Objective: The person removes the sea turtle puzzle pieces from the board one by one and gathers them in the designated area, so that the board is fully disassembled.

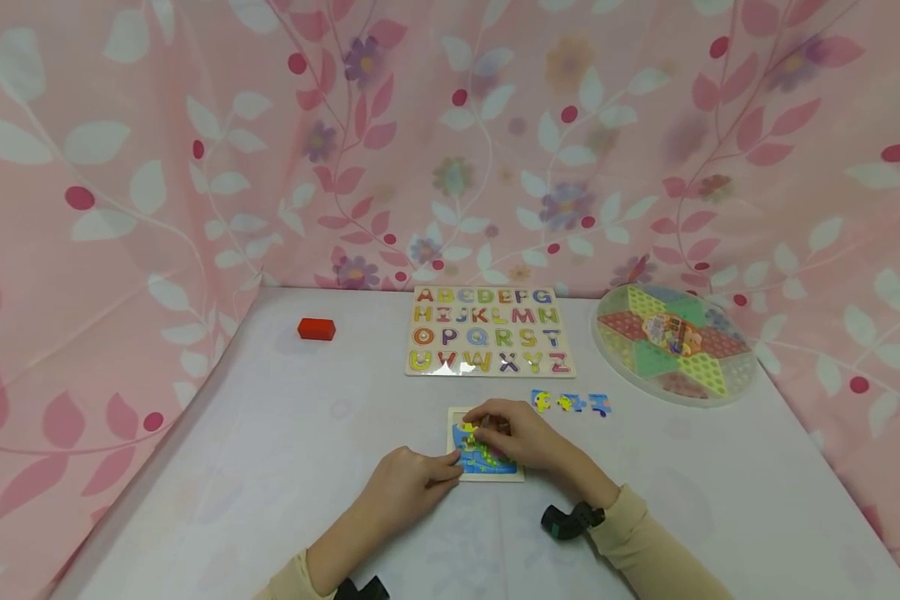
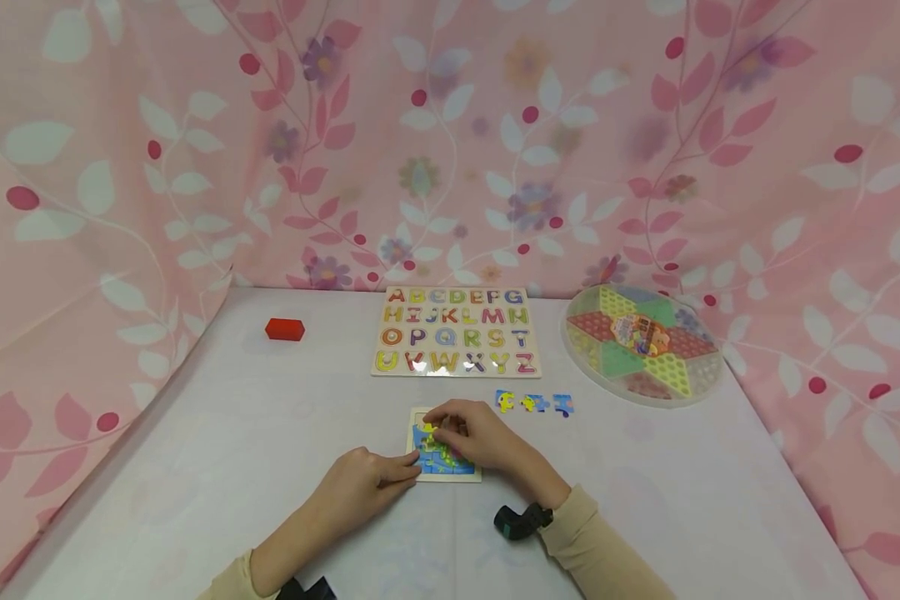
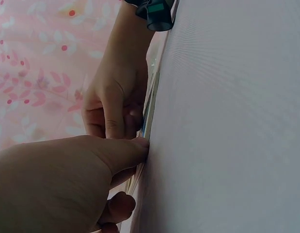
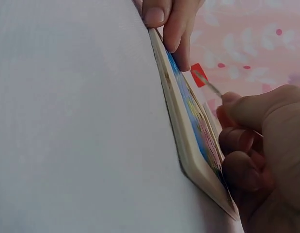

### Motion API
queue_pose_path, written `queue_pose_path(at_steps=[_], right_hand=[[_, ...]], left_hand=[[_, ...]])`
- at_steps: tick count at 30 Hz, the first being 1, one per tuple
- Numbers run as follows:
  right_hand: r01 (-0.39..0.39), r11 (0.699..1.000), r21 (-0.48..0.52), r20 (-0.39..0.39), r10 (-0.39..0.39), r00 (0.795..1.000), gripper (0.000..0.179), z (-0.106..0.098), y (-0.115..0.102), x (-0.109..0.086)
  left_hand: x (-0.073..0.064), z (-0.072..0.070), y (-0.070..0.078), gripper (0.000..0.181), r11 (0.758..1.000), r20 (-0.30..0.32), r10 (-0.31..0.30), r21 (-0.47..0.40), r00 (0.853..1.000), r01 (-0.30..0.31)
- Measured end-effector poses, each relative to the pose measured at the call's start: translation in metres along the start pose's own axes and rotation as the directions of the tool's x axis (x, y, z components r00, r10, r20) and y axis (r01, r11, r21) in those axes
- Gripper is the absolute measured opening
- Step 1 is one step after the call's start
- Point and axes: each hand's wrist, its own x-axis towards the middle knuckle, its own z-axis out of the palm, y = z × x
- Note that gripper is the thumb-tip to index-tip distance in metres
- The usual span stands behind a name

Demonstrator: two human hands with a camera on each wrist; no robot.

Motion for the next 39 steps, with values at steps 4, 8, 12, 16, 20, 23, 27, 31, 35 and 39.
queue_pose_path(at_steps=[4,8,12,16,20,23,27,31,35,39], right_hand=[[0.003,1.0,0.008,-0.047,-0.002,0.999,0.022,-0.011,-0.005,-0.002],[0.005,1.0,-0.016,-0.149,-0.007,0.989,0.023,-0.032,-0.006,-0.013],[-0.003,0.999,-0.044,-0.245,-0.008,0.969,0.023,-0.052,0.005,-0.034],[-0.07,0.996,-0.053,-0.271,0.053,0.961,0.022,-0.063,0.019,-0.059],[-0.162,0.986,-0.046,-0.247,0.146,0.958,0.021,-0.062,0.029,-0.077],[-0.179,0.983,-0.051,-0.245,0.161,0.956,0.02,-0.059,0.033,-0.082],[-0.116,0.988,-0.105,-0.266,0.085,0.96,0.02,-0.053,0.037,-0.082],[-0.077,0.98,-0.184,-0.28,0.023,0.96,0.02,-0.046,0.041,-0.082],[-0.093,0.965,-0.247,-0.299,0.015,0.954,0.019,-0.043,0.039,-0.081],[-0.12,0.956,-0.269,-0.323,0.028,0.946,0.018,-0.04,0.037,-0.079]], left_hand=[[0.0,-0.001,0.002,0.016,1.0,0.008,-0.01,-0.001,1.0,0.01],[-0.001,-0.001,0.003,0.017,1.0,0.013,-0.025,-0.001,1.0,0.025],[-0.003,-0.001,0.004,0.017,1.0,0.005,-0.025,-0.01,1.0,0.025],[-0.005,-0.001,0.003,0.017,1.0,-0.008,-0.025,0.001,1.0,0.025],[-0.005,-0.003,0.003,0.017,1.0,-0.033,-0.019,0.016,0.999,0.019],[-0.004,-0.004,0.003,0.019,0.999,-0.069,0.012,0.034,0.998,-0.01],[-0.003,-0.003,0.002,0.023,0.998,-0.097,0.05,0.037,0.994,-0.047],[-0.002,-0.002,0.0,0.029,1.0,-0.106,0.025,-0.005,0.994,-0.026],[0.006,-0.003,-0.009,0.047,0.996,-0.104,-0.083,-0.044,0.991,0.079],[0.018,-0.003,-0.019,0.071,0.977,-0.023,-0.205,-0.065,0.979,0.203]])
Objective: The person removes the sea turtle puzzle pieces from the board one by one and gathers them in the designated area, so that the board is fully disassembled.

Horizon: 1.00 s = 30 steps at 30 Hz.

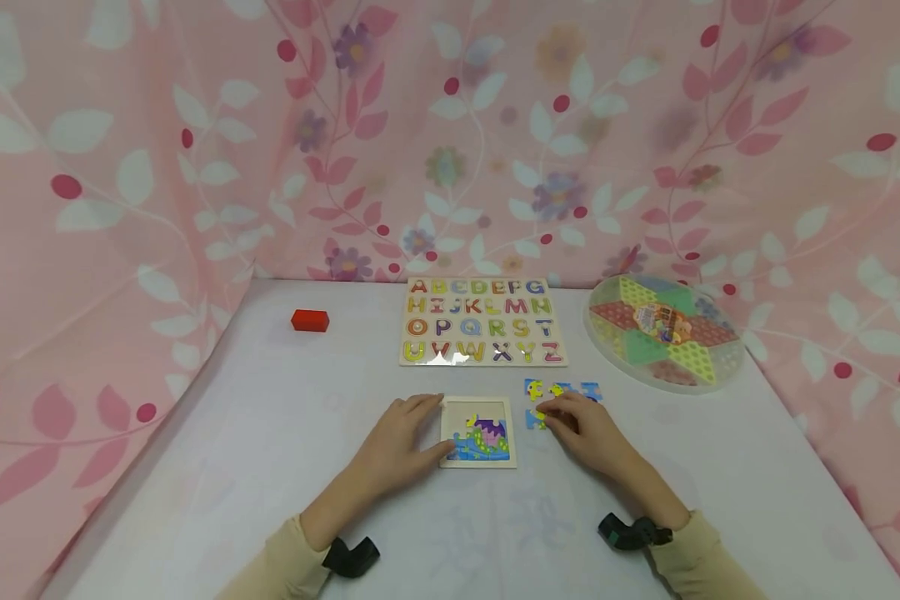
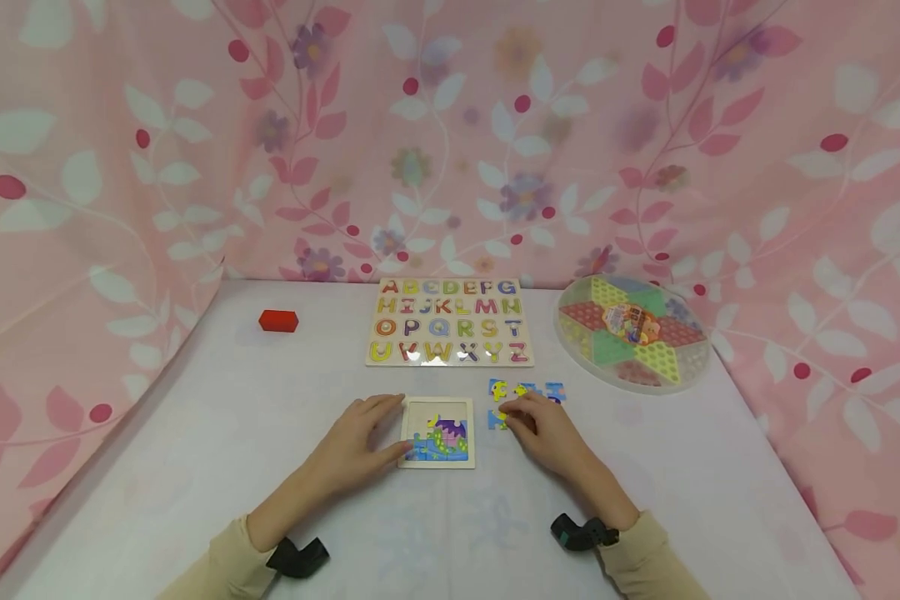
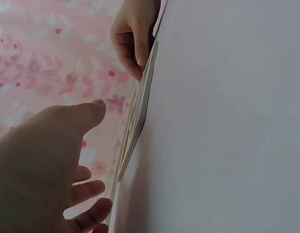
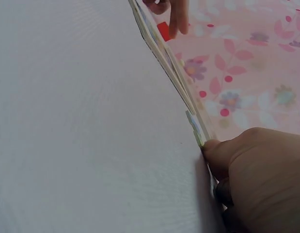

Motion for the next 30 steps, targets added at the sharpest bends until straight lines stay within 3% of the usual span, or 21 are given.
queue_pose_path(at_steps=[4,9,15,20,25,30], right_hand=[[-0.011,1.0,-0.011,-0.007,0.011,1.0,0.016,0.002,0.001,0.002],[0.003,1.0,-0.002,0.045,-0.002,0.999,0.02,0.0,0.005,0.002],[0.016,0.999,0.043,0.075,-0.02,0.997,0.024,-0.006,0.008,-0.001],[0.033,0.999,0.025,0.084,-0.035,0.996,0.023,-0.007,0.006,-0.001],[0.011,0.999,0.03,0.07,-0.013,0.997,0.027,-0.012,-0.008,0.003],[0.069,0.995,0.068,0.122,-0.077,0.99,0.024,-0.008,-0.034,0.02]], left_hand=[[0.011,0.001,-0.006,0.089,0.999,0.081,-0.042,-0.023,0.996,0.044],[0.015,0.005,-0.013,0.094,0.997,0.11,-0.059,-0.046,0.992,0.064],[0.011,0.005,-0.018,0.096,1.0,0.132,0.017,0.006,0.991,-0.018],[0.01,0.003,-0.019,0.096,0.998,0.128,0.053,0.027,0.99,-0.057],[0.01,0.003,-0.019,0.095,0.997,0.145,0.059,0.036,0.988,-0.065],[0.01,0.005,-0.018,0.09,0.998,0.126,0.042,0.03,0.991,-0.047]])
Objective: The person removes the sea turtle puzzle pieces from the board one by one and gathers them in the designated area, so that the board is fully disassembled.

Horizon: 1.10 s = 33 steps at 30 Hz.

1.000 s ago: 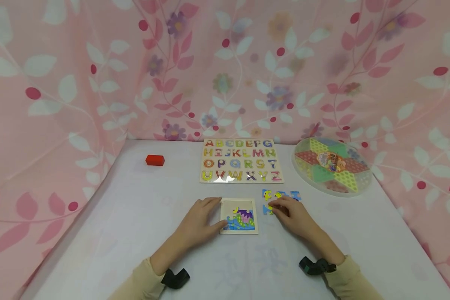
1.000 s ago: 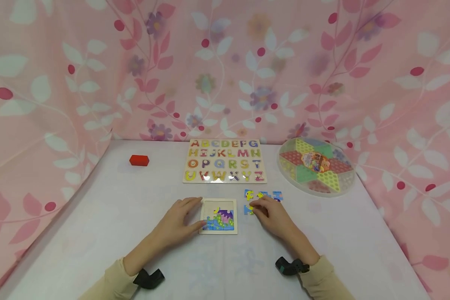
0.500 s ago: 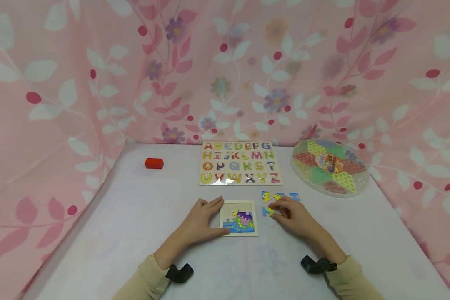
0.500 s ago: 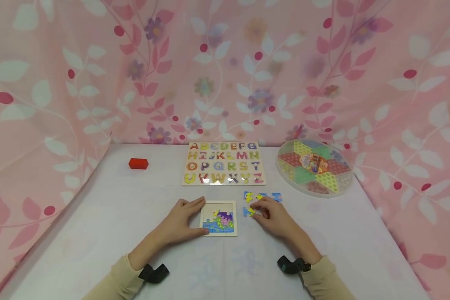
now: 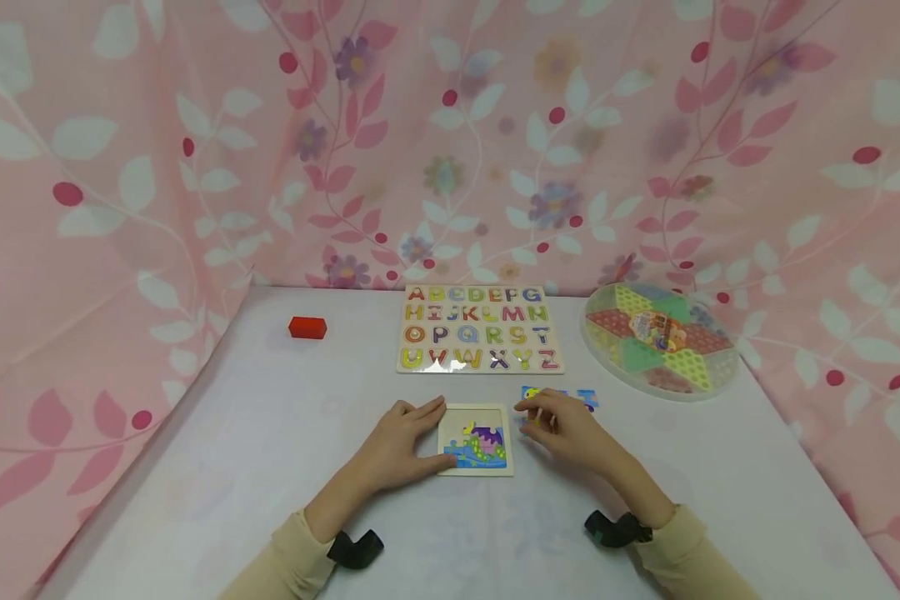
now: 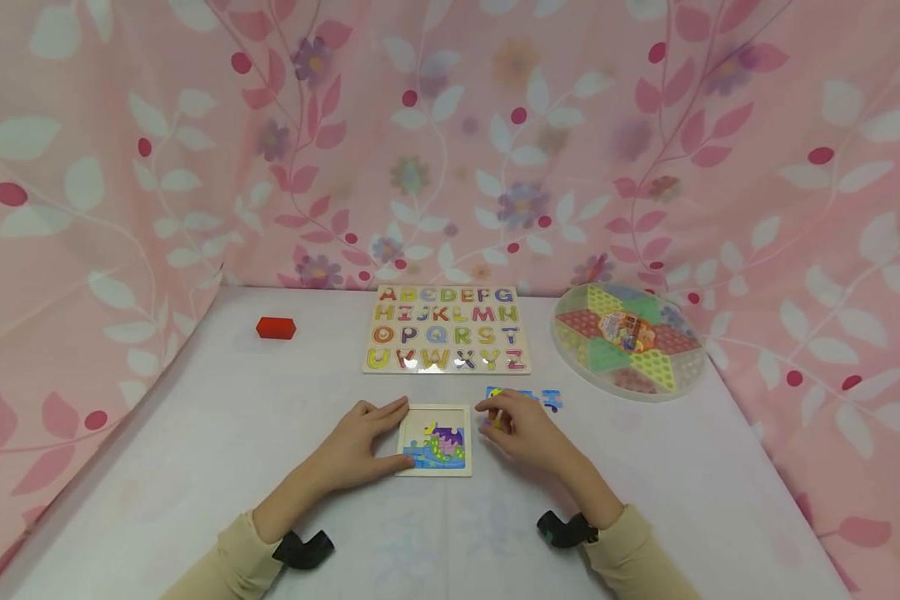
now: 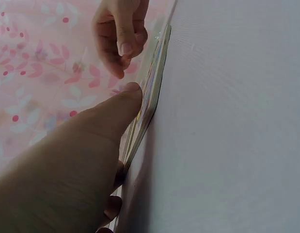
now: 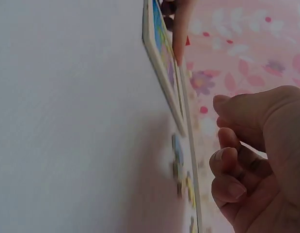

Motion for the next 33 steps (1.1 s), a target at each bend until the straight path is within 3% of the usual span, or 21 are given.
queue_pose_path(at_steps=[4,8,12,15,20,33], right_hand=[[0.039,0.996,0.076,0.068,-0.044,0.997,0.024,0.013,-0.017,0.021],[0.005,0.988,0.156,0.133,-0.026,0.991,0.026,0.031,-0.025,0.032],[-0.06,0.987,0.147,0.18,0.033,0.983,0.025,0.048,-0.024,0.031],[-0.05,0.992,0.114,0.179,0.029,0.983,0.026,0.055,-0.022,0.029],[-0.035,0.994,0.104,0.173,0.017,0.985,0.027,0.058,-0.023,0.03],[-0.143,0.983,0.116,0.197,0.118,0.973,0.024,0.057,-0.026,0.037]], left_hand=[[0.002,0.006,0.002,0.084,1.0,-0.024,-0.015,-0.013,1.0,0.015],[0.004,0.014,0.005,0.078,1.0,-0.039,-0.021,-0.016,0.999,0.021],[0.002,0.016,0.007,0.076,1.0,-0.062,-0.016,-0.015,0.998,0.015],[0.0,0.014,0.008,0.075,1.0,-0.076,-0.01,-0.009,0.997,0.01],[-0.002,0.009,0.006,0.074,1.0,-0.073,-0.017,0.0,0.997,0.017],[0.001,0.002,0.004,0.075,0.999,-0.062,-0.03,-0.015,0.998,0.029]])
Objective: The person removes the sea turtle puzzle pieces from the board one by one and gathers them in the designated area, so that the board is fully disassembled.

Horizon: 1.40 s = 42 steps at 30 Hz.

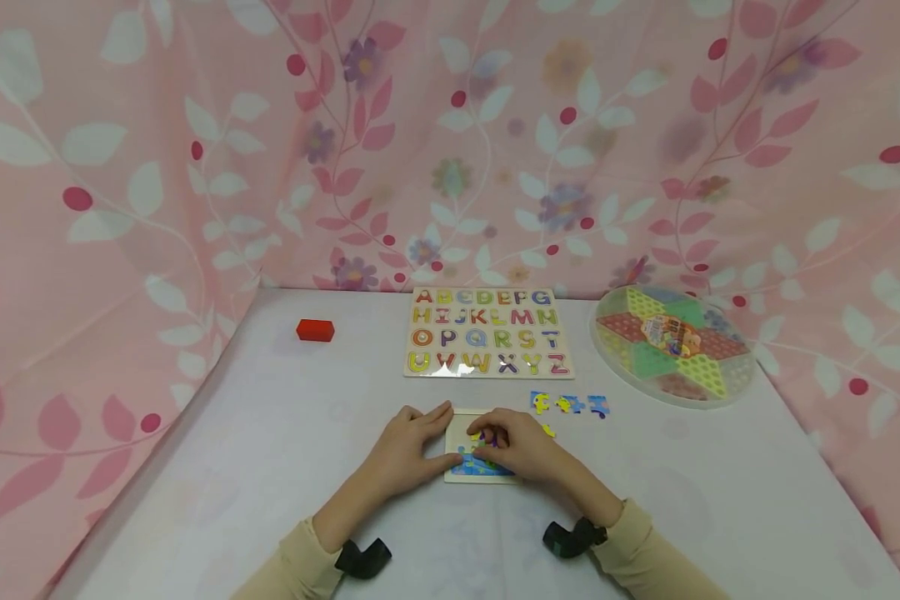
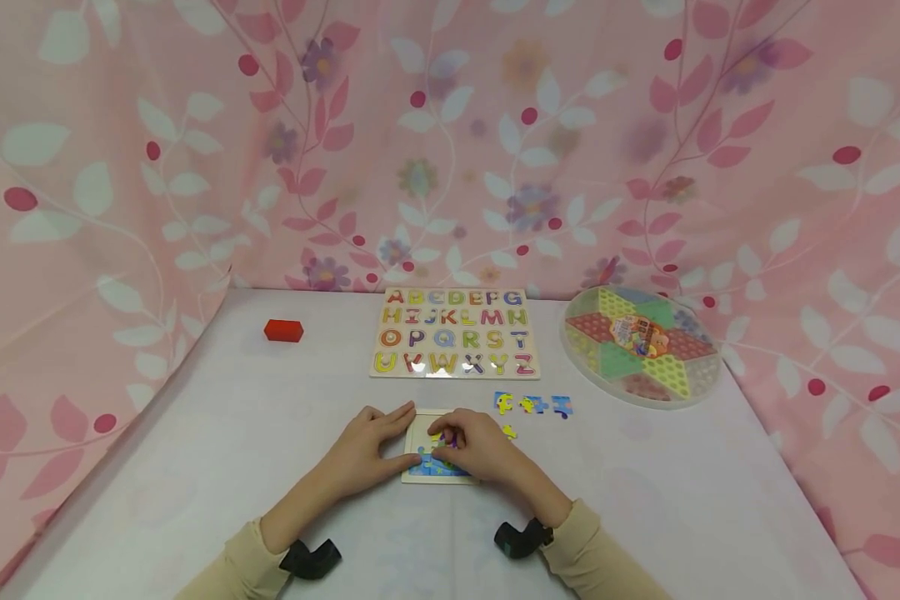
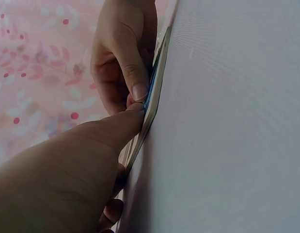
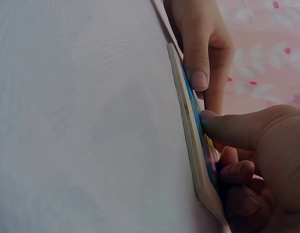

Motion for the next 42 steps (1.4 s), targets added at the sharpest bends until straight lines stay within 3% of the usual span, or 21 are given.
queue_pose_path(at_steps=[5,12,22,34,42], right_hand=[[-0.021,1.0,0.019,-0.006,0.021,1.0,0.023,-0.002,0.0,-0.001],[-0.026,0.999,0.027,0.009,0.026,1.0,0.022,0.0,0.001,0.0],[0.05,0.998,0.047,0.043,-0.052,0.998,0.024,-0.006,0.005,-0.003],[0.032,0.994,0.103,0.085,-0.041,0.996,0.036,-0.016,0.016,-0.001],[0.102,0.988,0.117,0.086,-0.112,0.99,0.038,-0.016,0.023,0.001]], left_hand=[[0.004,0.001,0.0,0.076,1.0,0.006,0.006,0.004,1.0,-0.006],[0.001,0.0,0.002,0.078,0.999,0.027,-0.04,-0.011,0.999,0.041],[-0.002,0.001,0.001,0.077,0.999,0.03,-0.044,0.0,0.999,0.044],[0.001,0.0,0.001,0.076,1.0,0.012,-0.017,-0.001,1.0,0.017],[0.0,-0.001,0.001,0.076,1.0,0.027,-0.022,-0.01,0.999,0.023]])
